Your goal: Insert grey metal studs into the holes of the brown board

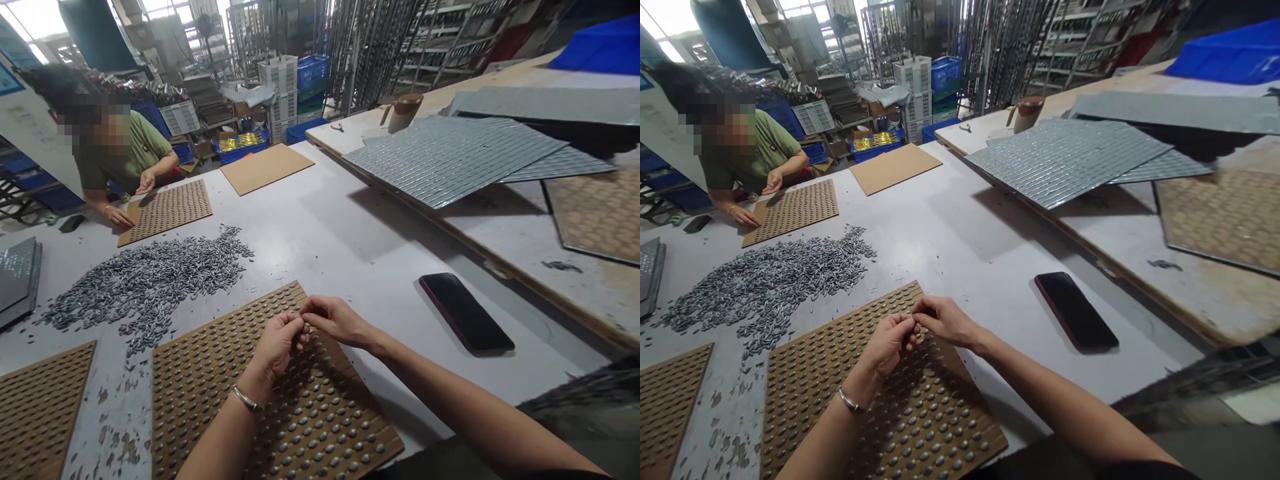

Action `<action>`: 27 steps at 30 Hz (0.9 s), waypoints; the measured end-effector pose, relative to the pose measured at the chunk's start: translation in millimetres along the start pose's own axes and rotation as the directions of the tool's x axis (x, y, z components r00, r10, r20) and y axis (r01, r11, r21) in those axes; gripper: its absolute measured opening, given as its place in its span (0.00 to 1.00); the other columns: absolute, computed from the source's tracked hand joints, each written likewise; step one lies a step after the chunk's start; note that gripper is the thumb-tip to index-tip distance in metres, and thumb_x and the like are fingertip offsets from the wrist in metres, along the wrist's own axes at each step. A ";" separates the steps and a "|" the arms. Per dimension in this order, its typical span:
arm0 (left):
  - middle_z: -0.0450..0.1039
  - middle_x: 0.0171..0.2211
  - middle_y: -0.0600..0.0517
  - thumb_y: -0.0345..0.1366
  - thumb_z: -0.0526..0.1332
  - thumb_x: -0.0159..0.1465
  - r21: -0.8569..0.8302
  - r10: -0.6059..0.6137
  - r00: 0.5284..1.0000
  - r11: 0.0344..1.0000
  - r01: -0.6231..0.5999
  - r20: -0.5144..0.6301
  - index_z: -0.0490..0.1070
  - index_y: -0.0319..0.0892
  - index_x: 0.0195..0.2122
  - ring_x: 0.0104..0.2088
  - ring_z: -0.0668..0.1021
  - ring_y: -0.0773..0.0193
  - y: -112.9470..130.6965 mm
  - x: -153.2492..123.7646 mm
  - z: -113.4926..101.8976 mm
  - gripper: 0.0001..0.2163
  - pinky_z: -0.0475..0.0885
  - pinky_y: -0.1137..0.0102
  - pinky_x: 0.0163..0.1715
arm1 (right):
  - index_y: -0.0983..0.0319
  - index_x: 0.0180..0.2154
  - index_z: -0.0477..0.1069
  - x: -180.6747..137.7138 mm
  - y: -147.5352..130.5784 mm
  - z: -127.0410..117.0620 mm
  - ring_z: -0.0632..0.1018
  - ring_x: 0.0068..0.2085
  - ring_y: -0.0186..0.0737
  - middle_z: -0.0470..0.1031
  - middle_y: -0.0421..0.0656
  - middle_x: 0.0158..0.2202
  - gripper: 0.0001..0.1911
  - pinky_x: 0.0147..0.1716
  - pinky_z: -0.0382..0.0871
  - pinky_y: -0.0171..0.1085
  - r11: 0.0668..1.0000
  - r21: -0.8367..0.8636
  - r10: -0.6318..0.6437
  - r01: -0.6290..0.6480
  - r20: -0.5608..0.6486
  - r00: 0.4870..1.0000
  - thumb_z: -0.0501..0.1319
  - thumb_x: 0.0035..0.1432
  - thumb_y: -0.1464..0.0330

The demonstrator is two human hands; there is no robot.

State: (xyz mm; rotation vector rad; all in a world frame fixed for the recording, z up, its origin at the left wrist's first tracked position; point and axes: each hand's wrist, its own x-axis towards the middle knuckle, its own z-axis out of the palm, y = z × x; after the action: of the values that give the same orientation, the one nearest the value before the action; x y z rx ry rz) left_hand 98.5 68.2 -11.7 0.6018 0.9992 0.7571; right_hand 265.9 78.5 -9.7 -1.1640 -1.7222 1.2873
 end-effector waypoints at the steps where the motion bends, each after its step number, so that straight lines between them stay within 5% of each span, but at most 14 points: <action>1: 0.71 0.23 0.53 0.36 0.69 0.52 0.048 0.004 1.000 0.999 -0.003 -0.013 0.68 0.37 0.28 0.19 0.69 0.74 0.1 0.6 -1.3 0.11 0.58 0.79 0.16 | 0.63 0.32 0.71 1.6 0.8 -1.8 0.71 0.29 0.34 0.72 0.39 0.27 0.08 0.28 0.63 0.31 1.000 -0.017 0.002 -0.001 0.033 0.999 0.59 0.58 0.65; 4: 0.72 0.23 0.51 0.32 0.66 0.54 0.041 0.013 0.998 0.999 -0.011 -0.054 0.68 0.36 0.28 0.19 0.69 0.74 1.4 3.2 -5.6 0.07 0.59 0.79 0.16 | 0.64 0.30 0.72 13.0 5.9 -9.9 0.69 0.27 0.32 0.71 0.37 0.25 0.08 0.26 0.60 0.31 0.994 -0.107 0.024 -0.015 0.075 0.997 0.58 0.57 0.66; 8: 0.75 0.29 0.47 0.20 0.62 0.54 -0.183 0.016 0.986 0.982 -0.047 -0.167 0.68 0.36 0.31 0.27 0.76 0.70 5.2 4.8 -10.1 0.06 0.71 0.77 0.26 | 0.63 0.30 0.71 40.1 21.1 -15.2 0.71 0.29 0.35 0.73 0.40 0.27 0.08 0.30 0.60 0.33 0.900 -0.430 0.002 -0.077 -0.173 0.985 0.57 0.59 0.68; 11: 0.75 0.29 0.46 0.22 0.60 0.58 -0.223 0.007 0.982 0.974 -0.049 -0.187 0.68 0.35 0.31 0.27 0.77 0.69 6.3 4.3 -14.3 0.04 0.73 0.76 0.27 | 0.62 0.30 0.71 57.8 33.5 -9.8 0.72 0.32 0.37 0.75 0.43 0.30 0.10 0.32 0.59 0.33 0.810 -0.572 0.020 -0.132 -0.198 0.980 0.56 0.62 0.67; 18: 0.72 0.25 0.50 0.35 0.58 0.64 -0.151 0.002 0.982 0.988 -0.031 -0.189 0.67 0.37 0.34 0.17 0.70 0.73 5.2 6.3 -28.1 0.06 0.59 0.80 0.12 | 0.61 0.30 0.71 70.1 39.9 1.6 0.74 0.32 0.39 0.76 0.45 0.31 0.13 0.28 0.55 0.34 0.680 -0.678 0.169 -0.279 -0.226 0.959 0.54 0.64 0.64; 27: 0.76 0.36 0.40 0.38 0.50 0.68 -0.401 -0.063 0.993 0.916 0.018 -0.099 0.71 0.33 0.35 0.35 0.79 0.60 12.2 10.7 -21.8 0.15 0.75 0.69 0.34 | 0.62 0.41 0.65 79.0 48.2 -4.4 0.74 0.34 0.42 0.75 0.45 0.34 0.11 0.28 0.56 0.34 0.704 -0.599 0.258 -0.382 -0.286 0.923 0.59 0.60 0.62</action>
State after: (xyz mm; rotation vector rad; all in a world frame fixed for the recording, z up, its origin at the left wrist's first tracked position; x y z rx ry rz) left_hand 78.9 86.3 -17.3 0.1843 0.9195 0.9348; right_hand 253.1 158.9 -54.1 -1.9961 -1.9395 0.7137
